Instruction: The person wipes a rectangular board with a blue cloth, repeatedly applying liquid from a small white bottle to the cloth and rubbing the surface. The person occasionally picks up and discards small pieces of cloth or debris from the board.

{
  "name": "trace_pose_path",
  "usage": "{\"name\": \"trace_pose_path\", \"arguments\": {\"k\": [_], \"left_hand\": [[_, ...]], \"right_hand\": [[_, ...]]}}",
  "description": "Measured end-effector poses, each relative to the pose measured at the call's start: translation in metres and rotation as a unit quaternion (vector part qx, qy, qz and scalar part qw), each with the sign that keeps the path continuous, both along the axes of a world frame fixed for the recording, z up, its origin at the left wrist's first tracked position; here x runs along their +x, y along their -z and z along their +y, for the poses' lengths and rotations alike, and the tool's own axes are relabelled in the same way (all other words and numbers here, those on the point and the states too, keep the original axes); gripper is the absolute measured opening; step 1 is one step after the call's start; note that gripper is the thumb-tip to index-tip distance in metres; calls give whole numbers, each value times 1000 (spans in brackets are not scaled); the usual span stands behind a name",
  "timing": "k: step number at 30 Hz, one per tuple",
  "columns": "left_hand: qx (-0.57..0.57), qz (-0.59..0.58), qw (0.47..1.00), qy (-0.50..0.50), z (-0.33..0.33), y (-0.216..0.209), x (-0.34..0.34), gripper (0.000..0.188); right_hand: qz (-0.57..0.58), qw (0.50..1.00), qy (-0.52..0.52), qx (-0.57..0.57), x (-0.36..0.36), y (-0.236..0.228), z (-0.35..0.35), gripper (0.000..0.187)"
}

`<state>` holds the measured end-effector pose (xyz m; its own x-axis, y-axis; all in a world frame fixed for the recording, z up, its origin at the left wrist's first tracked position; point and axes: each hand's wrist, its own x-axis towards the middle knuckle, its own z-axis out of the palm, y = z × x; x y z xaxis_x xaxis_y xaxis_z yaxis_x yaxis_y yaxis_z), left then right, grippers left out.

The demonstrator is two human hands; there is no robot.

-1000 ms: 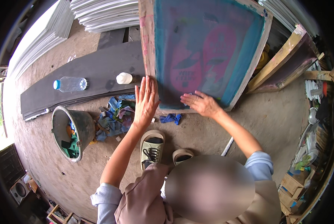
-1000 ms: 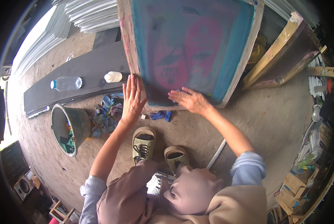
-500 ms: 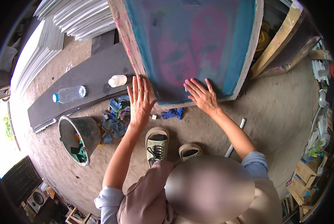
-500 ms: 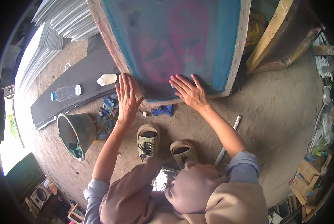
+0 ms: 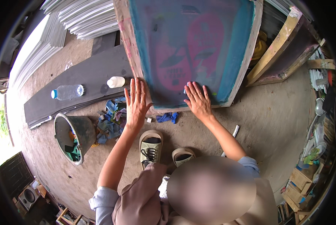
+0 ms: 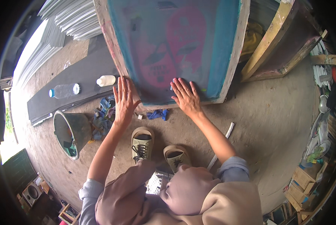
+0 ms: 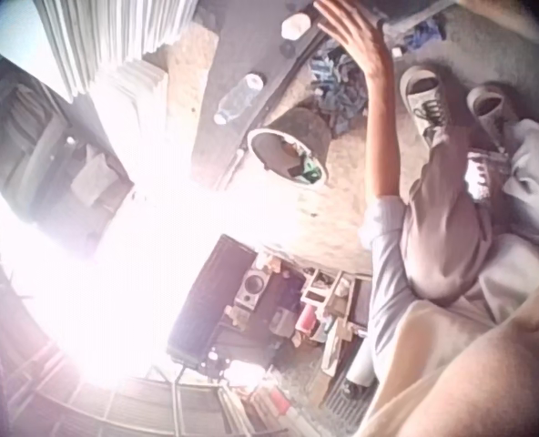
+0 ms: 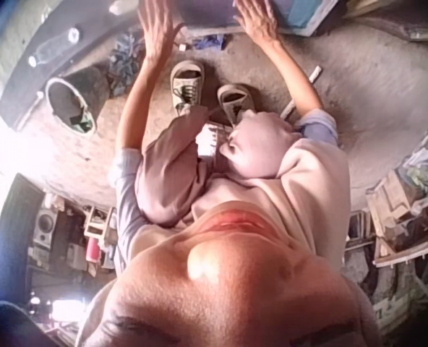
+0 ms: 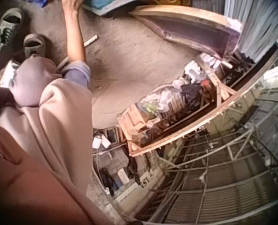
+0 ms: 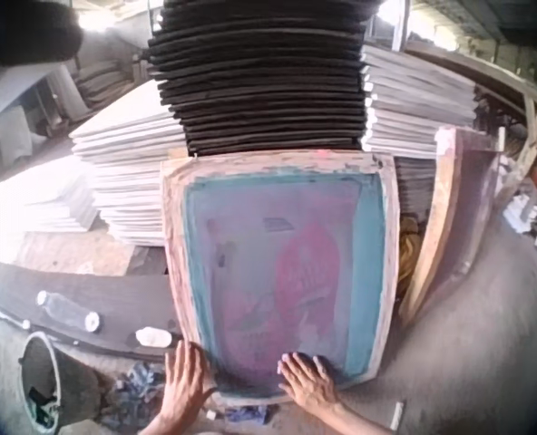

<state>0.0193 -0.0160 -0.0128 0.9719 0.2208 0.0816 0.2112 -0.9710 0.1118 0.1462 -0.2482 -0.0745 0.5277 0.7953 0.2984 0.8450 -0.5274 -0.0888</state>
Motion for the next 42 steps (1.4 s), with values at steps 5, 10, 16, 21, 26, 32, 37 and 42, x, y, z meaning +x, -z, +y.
{"name": "trace_pose_path", "arguments": {"k": [5,10,16,21,26,32,37,42], "left_hand": [[16,11,1000,2,2,2,-3,106],[22,25,999,-10,0,-2,-1,106],[18,8,1000,4,-2,-1,6,107],[22,20,1000,-3,5,-2,-3,108],[29,11,999,14,-2,-3,-2,107],[56,29,998,18,-6,-7,6,115],[38,51,998,22,2,-7,-5,113],[19,50,998,19,1,-6,-3,114]], "right_hand": [[-55,989,62,124,82,-93,87,59],[-39,985,53,158,75,-93,95,59],[-65,966,-214,-129,10,8,-25,54],[-151,977,-137,56,122,-119,76,52],[-136,948,71,278,128,-147,156,45],[-22,964,-263,12,-15,10,30,47],[-178,935,-308,-8,91,-83,88,51],[-140,956,45,255,133,-179,176,53]]}}
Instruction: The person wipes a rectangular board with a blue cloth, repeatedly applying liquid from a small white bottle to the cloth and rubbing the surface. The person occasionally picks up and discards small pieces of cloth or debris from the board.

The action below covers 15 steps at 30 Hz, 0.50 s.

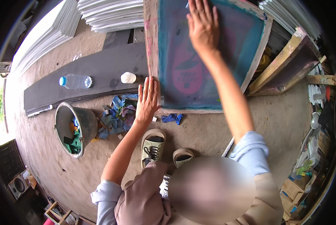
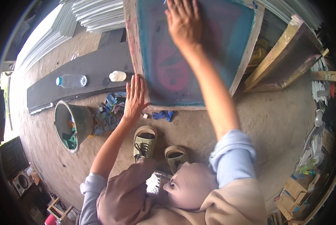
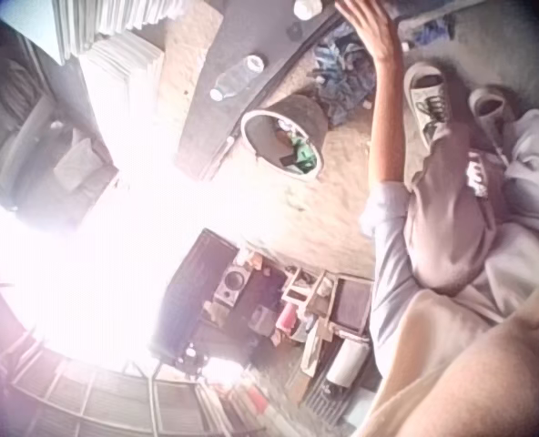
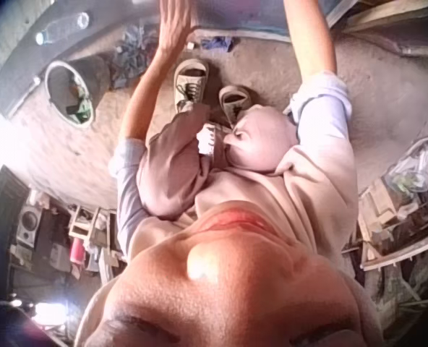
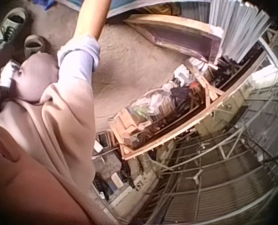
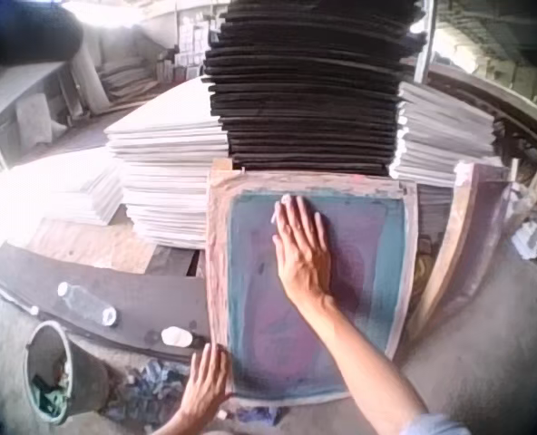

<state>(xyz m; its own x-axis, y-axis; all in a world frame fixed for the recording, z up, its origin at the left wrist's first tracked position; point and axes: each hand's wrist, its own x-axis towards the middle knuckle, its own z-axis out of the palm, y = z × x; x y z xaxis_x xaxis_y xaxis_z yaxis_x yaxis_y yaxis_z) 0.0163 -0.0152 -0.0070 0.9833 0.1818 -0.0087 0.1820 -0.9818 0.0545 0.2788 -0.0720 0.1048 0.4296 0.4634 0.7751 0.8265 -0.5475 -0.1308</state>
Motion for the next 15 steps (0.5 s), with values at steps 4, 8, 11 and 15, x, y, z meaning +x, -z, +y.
{"name": "trace_pose_path", "arguments": {"k": [4,8,11,15], "left_hand": [[-4,-16,1000,-4,2,2,2,116],[-39,-24,999,2,3,6,2,115],[-44,-28,999,-1,4,8,1,115],[-39,-30,999,-4,4,7,0,113]], "right_hand": [[57,978,-153,-126,-86,95,-46,62],[-97,861,-242,-436,-131,177,-172,56],[-42,890,-196,-410,-76,157,-189,61],[35,982,-19,-182,-8,80,-132,63]]}}
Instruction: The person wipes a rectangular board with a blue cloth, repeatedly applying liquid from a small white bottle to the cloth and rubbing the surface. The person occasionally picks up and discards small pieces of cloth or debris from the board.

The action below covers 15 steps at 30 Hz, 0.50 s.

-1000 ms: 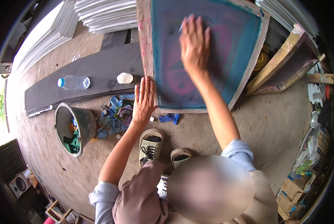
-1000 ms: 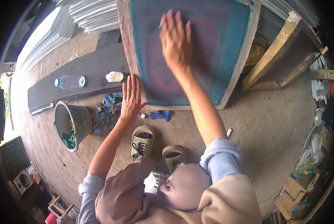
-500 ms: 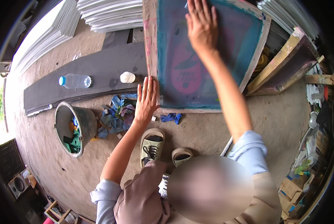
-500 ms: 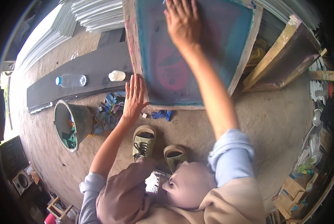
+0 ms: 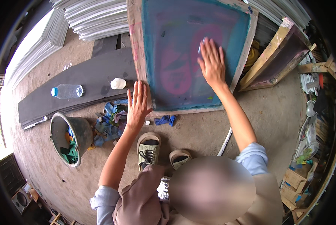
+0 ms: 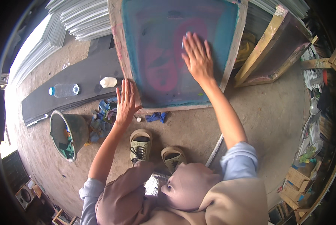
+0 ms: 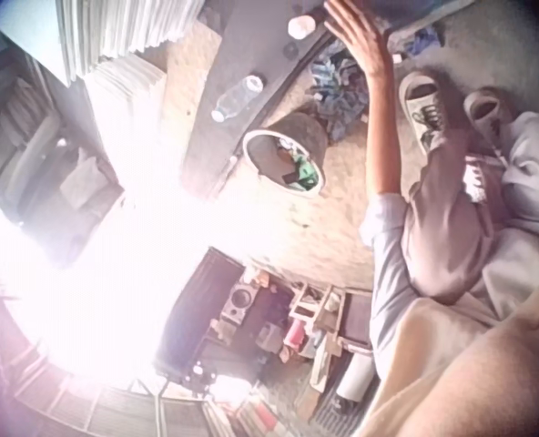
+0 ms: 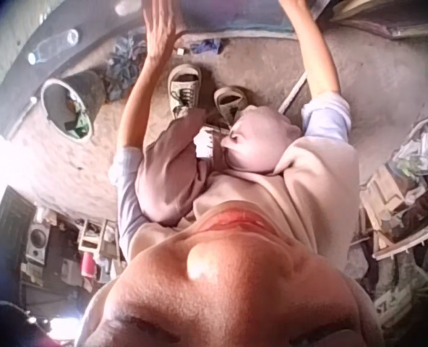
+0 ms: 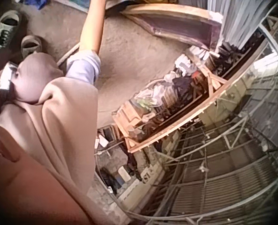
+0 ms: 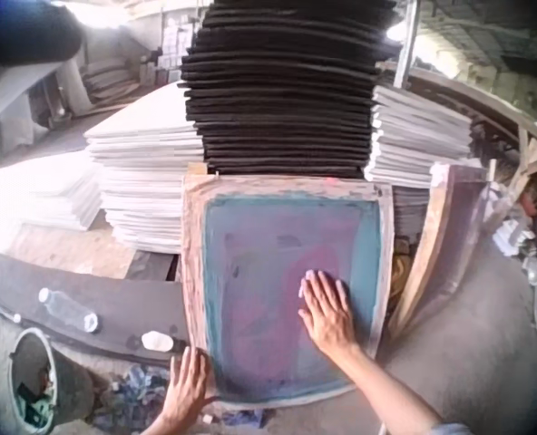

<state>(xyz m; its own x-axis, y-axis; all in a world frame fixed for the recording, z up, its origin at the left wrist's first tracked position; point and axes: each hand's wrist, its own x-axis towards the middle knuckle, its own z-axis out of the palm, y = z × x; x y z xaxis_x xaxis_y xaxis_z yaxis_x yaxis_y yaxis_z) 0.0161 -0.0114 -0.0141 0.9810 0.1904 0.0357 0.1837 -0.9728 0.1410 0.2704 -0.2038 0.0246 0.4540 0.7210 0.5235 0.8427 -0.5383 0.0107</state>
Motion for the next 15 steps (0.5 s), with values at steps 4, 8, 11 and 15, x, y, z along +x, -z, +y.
{"name": "trace_pose_path", "arguments": {"k": [4,8,11,15], "left_hand": [[-11,-11,1000,5,-1,-1,0,114],[27,13,1000,-4,-1,2,2,114],[26,10,1000,-1,-5,0,7,113],[28,9,1000,-2,1,1,1,113]], "right_hand": [[27,984,120,126,-29,5,58,68],[68,987,-114,-88,-125,92,-3,64],[-57,967,-145,-203,-111,118,-69,65],[11,999,-31,14,-23,36,-22,61]]}}
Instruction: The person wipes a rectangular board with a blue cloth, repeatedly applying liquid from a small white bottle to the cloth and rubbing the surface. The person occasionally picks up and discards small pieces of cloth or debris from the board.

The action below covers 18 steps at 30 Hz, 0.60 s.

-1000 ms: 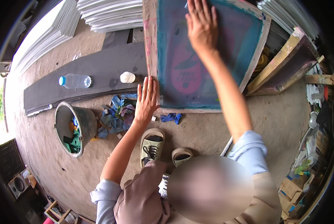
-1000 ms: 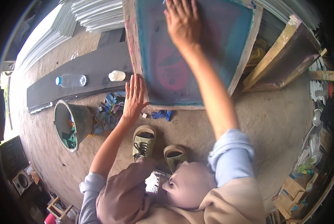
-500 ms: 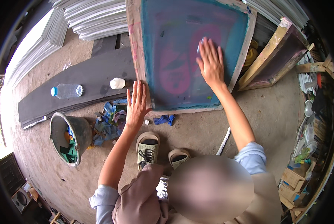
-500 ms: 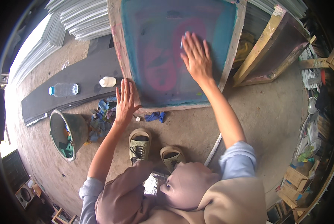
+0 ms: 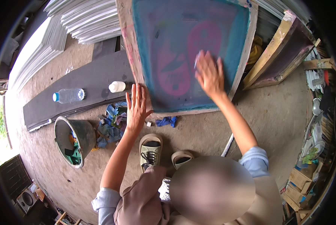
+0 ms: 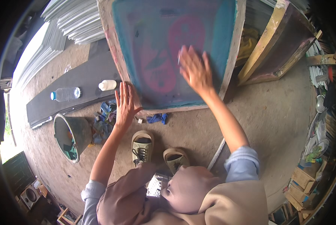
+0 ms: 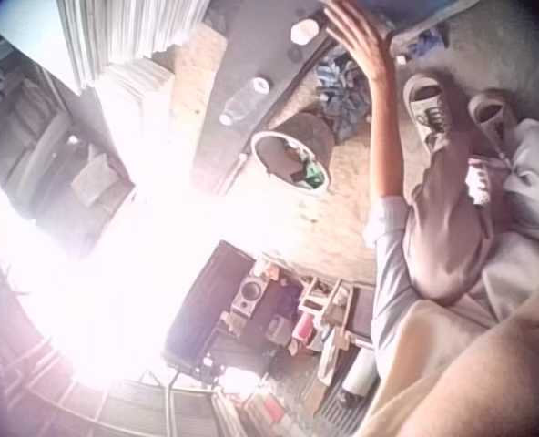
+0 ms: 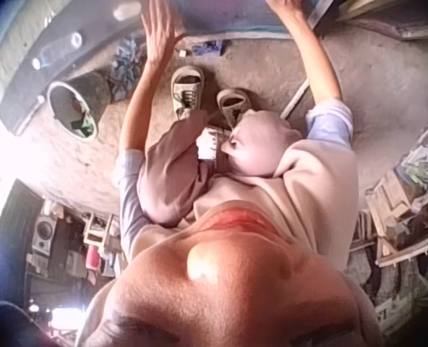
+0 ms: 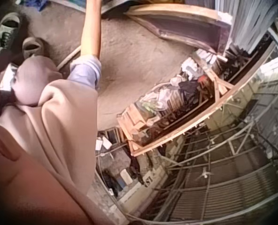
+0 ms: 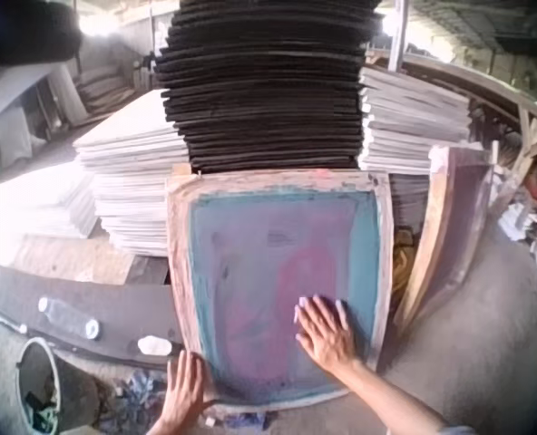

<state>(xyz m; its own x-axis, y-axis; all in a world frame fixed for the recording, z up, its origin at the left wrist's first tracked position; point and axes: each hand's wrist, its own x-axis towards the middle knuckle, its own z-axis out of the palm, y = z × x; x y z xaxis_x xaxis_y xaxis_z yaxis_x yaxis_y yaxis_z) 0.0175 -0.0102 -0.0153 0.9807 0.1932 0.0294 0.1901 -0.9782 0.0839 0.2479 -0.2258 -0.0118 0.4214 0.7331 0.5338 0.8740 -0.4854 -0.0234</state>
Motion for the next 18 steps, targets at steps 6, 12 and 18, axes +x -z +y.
{"name": "trace_pose_path", "arguments": {"k": [6,12,18], "left_hand": [[6,1,1000,-4,-2,1,-2,113],[-4,-1,1000,0,-4,1,4,114],[-1,7,1000,-3,-2,-3,-2,113]], "right_hand": [[-5,977,129,167,14,-62,100,58],[-40,942,-308,-130,-49,28,30,56],[-115,983,-141,-15,33,-79,98,49]]}}
